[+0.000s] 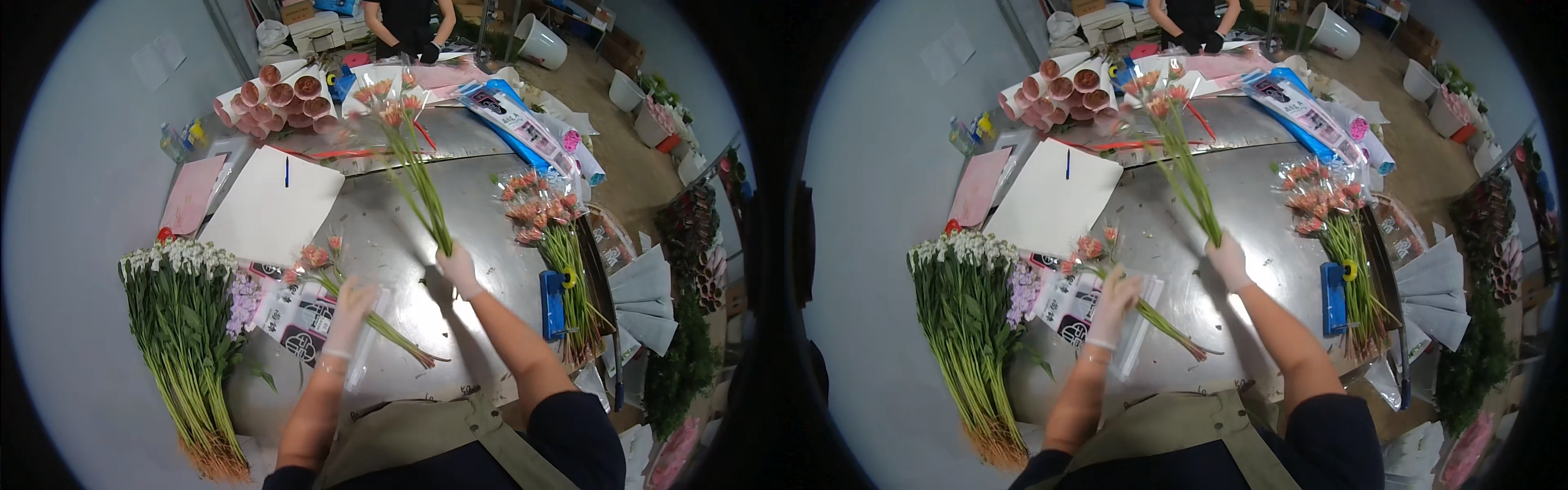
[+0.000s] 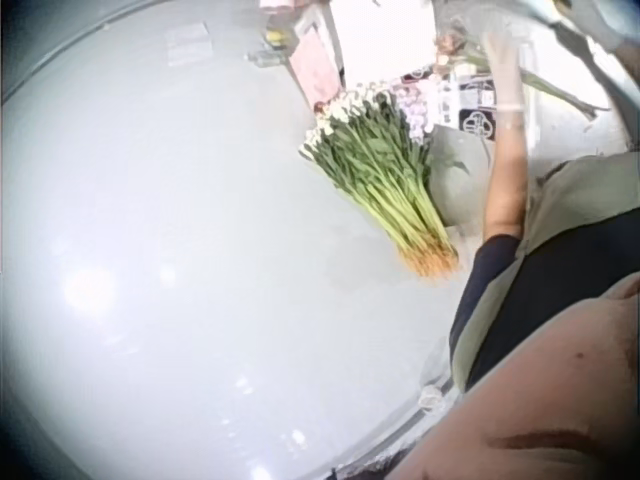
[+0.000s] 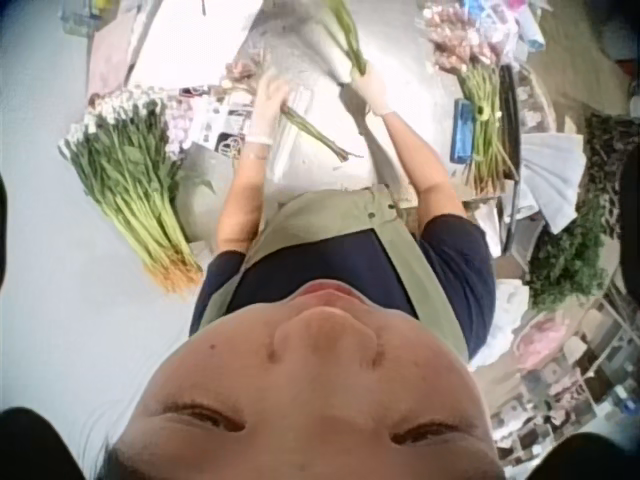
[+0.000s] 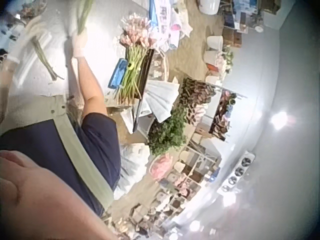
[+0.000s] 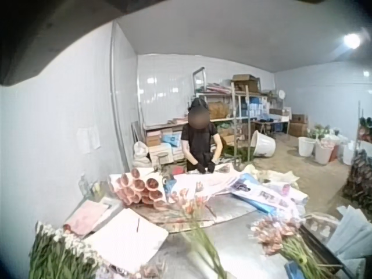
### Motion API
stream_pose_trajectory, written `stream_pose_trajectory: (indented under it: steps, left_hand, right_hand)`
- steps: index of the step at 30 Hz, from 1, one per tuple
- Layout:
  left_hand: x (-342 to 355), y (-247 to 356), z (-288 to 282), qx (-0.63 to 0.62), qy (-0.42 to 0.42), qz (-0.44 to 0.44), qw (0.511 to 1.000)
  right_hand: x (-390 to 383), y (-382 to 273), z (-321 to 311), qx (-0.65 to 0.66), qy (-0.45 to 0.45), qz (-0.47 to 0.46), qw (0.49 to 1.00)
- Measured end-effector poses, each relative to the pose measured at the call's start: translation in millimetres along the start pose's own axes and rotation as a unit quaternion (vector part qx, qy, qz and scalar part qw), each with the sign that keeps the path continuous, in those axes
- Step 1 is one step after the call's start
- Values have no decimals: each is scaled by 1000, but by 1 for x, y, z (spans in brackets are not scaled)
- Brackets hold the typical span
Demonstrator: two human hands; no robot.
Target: The person arranges orange flowers into a bouquet, adjusting stems and wrapping the bunch in clear plastic. The person handles multiple flower stems, aligns them, and secures the arrangement with plastic wrap.
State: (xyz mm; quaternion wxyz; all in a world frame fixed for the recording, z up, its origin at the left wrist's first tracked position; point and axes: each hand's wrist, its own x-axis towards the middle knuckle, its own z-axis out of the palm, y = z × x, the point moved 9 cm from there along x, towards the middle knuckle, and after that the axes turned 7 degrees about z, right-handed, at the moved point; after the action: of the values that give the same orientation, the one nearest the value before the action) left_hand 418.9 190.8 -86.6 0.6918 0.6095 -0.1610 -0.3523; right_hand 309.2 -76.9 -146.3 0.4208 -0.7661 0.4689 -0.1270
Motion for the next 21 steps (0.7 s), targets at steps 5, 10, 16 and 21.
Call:
stream_pose_trajectory:
  steps: [5, 10, 16, 21]
  left_hand:
    - [-63, -56, -57, -15, 41, -36, 998]
    - [-112, -62, -101, -13, 145, -113, 983]
    - [-116, -29, -71, 87, 196, -68, 974]
    - [-72, -28, -6, 126, 99, 24, 987]
  right_hand:
    - [134, 26, 22, -89, 59, 37, 994]
    - [152, 44, 23, -139, 63, 93, 984]
    - [78, 20, 24, -191, 77, -53, 977]
    - [-78, 25, -96, -35, 77, -176, 981]
